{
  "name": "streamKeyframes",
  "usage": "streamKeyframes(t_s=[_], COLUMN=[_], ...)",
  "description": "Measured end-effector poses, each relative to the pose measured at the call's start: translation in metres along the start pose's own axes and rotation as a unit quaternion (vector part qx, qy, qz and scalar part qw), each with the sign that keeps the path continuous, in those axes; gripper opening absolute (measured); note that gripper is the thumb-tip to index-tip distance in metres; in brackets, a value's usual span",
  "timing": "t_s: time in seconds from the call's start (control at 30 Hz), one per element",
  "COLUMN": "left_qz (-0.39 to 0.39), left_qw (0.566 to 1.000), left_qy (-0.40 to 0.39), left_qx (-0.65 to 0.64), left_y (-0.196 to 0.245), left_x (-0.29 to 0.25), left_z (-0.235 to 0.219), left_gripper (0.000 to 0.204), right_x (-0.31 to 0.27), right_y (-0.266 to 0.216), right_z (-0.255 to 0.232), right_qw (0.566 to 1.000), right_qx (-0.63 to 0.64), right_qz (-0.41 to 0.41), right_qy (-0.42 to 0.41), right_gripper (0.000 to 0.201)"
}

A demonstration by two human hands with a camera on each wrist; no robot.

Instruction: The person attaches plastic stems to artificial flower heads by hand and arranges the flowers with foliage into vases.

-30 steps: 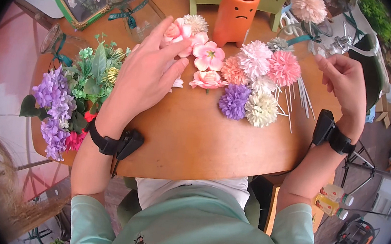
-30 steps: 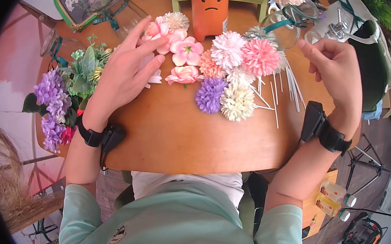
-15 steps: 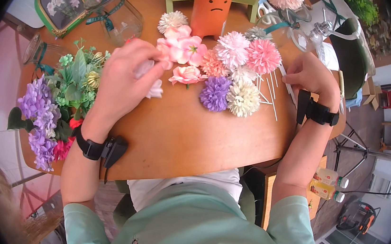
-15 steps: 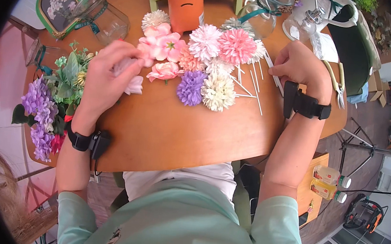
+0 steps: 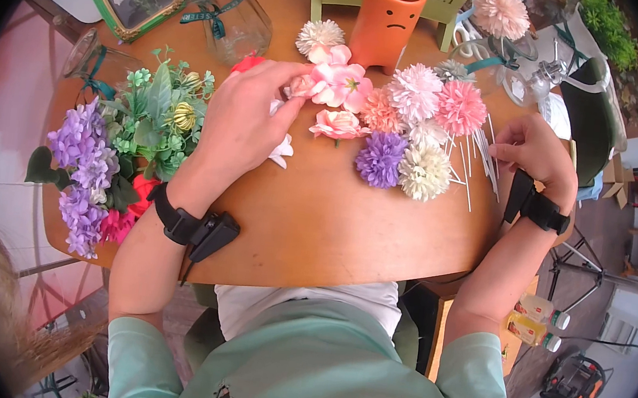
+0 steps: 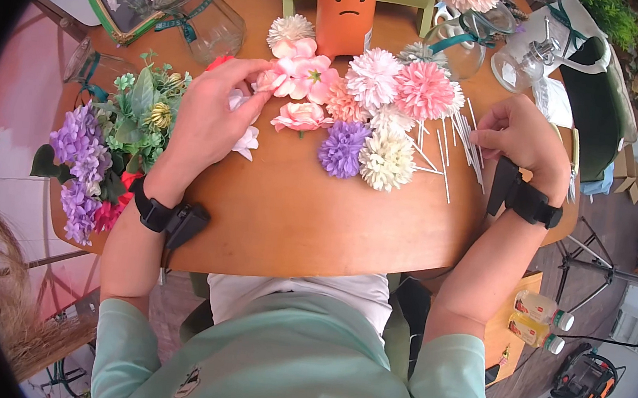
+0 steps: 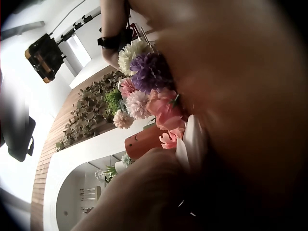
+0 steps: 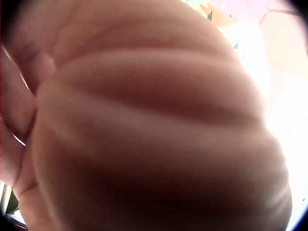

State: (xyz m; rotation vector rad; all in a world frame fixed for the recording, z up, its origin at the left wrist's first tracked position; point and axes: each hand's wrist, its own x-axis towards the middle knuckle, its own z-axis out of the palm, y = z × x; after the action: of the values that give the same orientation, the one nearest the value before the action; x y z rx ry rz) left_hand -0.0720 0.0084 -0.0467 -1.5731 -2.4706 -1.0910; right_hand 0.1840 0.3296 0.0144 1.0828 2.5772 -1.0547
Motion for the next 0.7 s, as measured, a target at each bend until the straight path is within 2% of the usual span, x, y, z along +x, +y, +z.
streamKeyframes(t_s=[0.07,0.13,0.17,0.23,0.27,0.33,0.37,0.4,0.43,0.47,0.5,0.57,0.63,0.7], left_qz=[-0.016,-0.061,-0.061,-0.055,-0.056,0.003,0.002,0.063,0.123,0.123,0.121,0.117,0.069,0.06], left_qw=[0.999,0.984,0.984,0.98,0.98,0.991,0.992,0.995,0.991,0.991,0.992,0.992,0.995,0.996], left_qy=[0.025,0.036,0.036,0.041,0.042,0.065,0.065,0.056,0.047,0.046,0.028,0.011,-0.039,-0.035], left_qx=[-0.046,-0.164,-0.164,-0.186,-0.185,-0.113,-0.113,-0.05,0.013,0.013,0.031,0.051,0.057,0.051], left_y=[0.0,0.002,0.003,0.005,0.006,0.007,0.011,0.017,0.021,0.024,0.024,0.018,0.009,0.011], left_x=[-0.001,-0.002,-0.003,-0.004,-0.002,0.0,0.0,0.0,-0.001,-0.002,-0.004,-0.007,-0.006,-0.005], left_z=[-0.001,-0.008,-0.012,-0.021,-0.022,-0.021,-0.02,-0.018,-0.016,-0.012,-0.007,-0.001,0.001,0.0], left_gripper=[0.029,0.023,0.023,0.018,0.018,0.02,0.02,0.026,0.031,0.031,0.036,0.04,0.042,0.037], right_x=[-0.001,-0.003,-0.006,-0.016,-0.019,-0.025,-0.025,-0.026,-0.028,-0.03,-0.033,-0.036,-0.033,-0.026], right_y=[0.004,0.006,0.006,0.002,-0.001,-0.009,-0.014,-0.023,-0.035,-0.047,-0.058,-0.08,-0.093,-0.099], right_z=[-0.002,-0.004,-0.006,-0.011,-0.012,-0.008,-0.003,0.004,0.013,0.022,0.031,0.046,0.06,0.075], right_qw=[1.0,0.998,0.998,0.984,0.984,0.919,0.902,0.902,0.89,0.876,0.876,0.885,0.887,0.881], right_qx=[-0.002,0.043,0.044,0.11,0.11,0.251,0.261,0.262,0.289,0.315,0.316,0.332,0.339,0.362], right_qz=[-0.012,-0.027,-0.028,-0.088,-0.089,-0.251,-0.305,-0.305,-0.33,-0.354,-0.354,-0.327,-0.314,-0.305], right_qy=[-0.003,0.021,0.02,0.113,0.112,0.172,0.157,0.157,0.122,0.087,0.087,0.027,0.006,-0.023], right_gripper=[0.013,0.016,0.016,0.014,0.014,0.01,0.009,0.009,0.012,0.015,0.015,0.021,0.022,0.02])
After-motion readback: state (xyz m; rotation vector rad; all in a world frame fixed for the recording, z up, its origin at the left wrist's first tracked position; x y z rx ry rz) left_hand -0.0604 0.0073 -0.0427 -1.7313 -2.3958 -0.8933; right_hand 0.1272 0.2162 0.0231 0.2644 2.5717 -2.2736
